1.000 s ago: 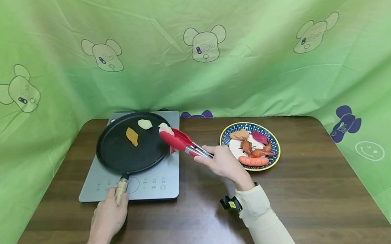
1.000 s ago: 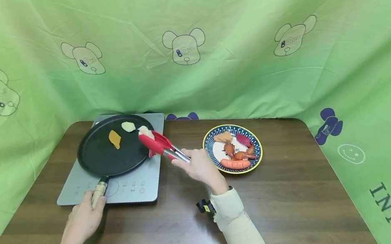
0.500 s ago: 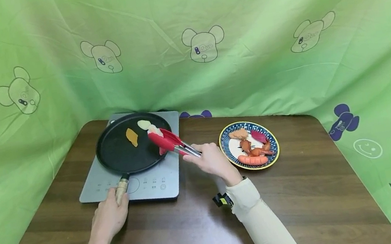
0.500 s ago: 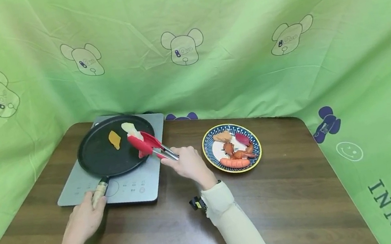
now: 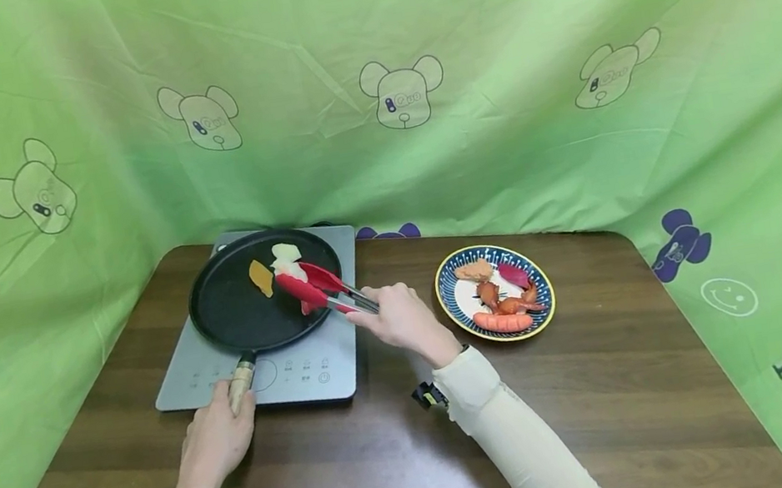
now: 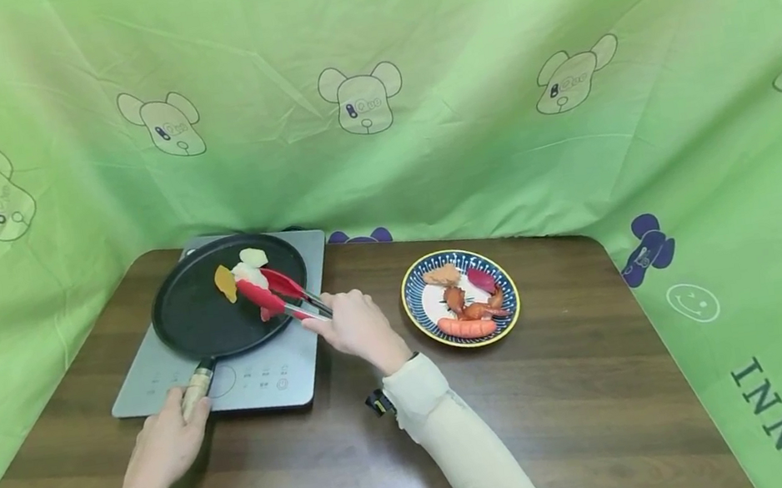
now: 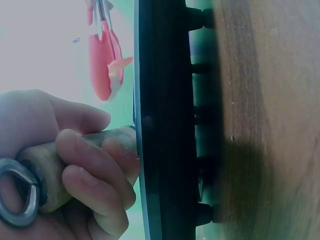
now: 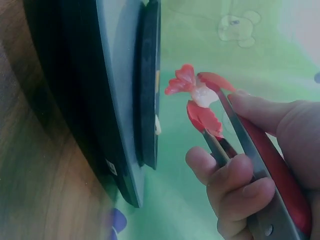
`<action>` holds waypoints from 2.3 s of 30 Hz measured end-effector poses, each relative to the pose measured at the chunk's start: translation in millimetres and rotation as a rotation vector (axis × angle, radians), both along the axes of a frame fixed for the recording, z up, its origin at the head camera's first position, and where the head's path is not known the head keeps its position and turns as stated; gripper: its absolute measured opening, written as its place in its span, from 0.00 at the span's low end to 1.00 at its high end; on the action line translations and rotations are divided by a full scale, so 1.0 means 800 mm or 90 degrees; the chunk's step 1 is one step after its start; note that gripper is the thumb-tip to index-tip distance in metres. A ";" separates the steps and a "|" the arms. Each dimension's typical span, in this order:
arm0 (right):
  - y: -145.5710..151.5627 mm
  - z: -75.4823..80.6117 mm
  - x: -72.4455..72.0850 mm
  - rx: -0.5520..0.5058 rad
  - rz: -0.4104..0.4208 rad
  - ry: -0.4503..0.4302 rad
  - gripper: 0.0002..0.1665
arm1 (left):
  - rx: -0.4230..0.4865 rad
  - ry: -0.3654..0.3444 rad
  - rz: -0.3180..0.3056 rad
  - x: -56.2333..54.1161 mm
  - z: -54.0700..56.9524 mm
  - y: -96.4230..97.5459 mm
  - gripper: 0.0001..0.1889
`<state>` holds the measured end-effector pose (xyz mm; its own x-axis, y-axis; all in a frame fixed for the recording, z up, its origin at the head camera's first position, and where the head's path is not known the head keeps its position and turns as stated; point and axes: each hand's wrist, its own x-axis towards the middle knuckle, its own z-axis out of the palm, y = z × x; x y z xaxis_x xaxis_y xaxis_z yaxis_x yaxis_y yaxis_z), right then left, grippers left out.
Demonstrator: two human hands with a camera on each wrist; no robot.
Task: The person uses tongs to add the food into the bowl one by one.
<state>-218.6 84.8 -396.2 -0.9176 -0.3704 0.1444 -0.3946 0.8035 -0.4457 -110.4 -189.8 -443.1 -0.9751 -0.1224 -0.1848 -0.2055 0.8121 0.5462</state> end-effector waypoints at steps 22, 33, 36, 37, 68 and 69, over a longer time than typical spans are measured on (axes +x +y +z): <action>-0.048 0.020 -0.011 0.071 0.040 -0.030 0.22 | 0.000 0.012 -0.002 -0.002 0.003 0.000 0.29; -0.067 0.022 -0.019 0.132 0.032 -0.014 0.24 | 0.003 0.007 -0.002 0.001 -0.001 0.001 0.30; -0.074 0.022 -0.022 0.134 0.031 -0.023 0.25 | 0.003 0.003 0.000 0.001 -0.002 -0.001 0.30; -0.076 0.022 -0.023 0.133 0.030 -0.027 0.26 | 0.004 0.004 -0.001 0.001 -0.002 -0.001 0.31; -0.111 0.018 -0.049 0.115 -0.012 -0.060 0.23 | 0.005 0.010 -0.007 -0.001 -0.002 -0.001 0.30; -0.112 0.018 -0.049 0.114 -0.013 -0.064 0.23 | 0.005 0.010 -0.006 0.000 -0.003 -0.001 0.30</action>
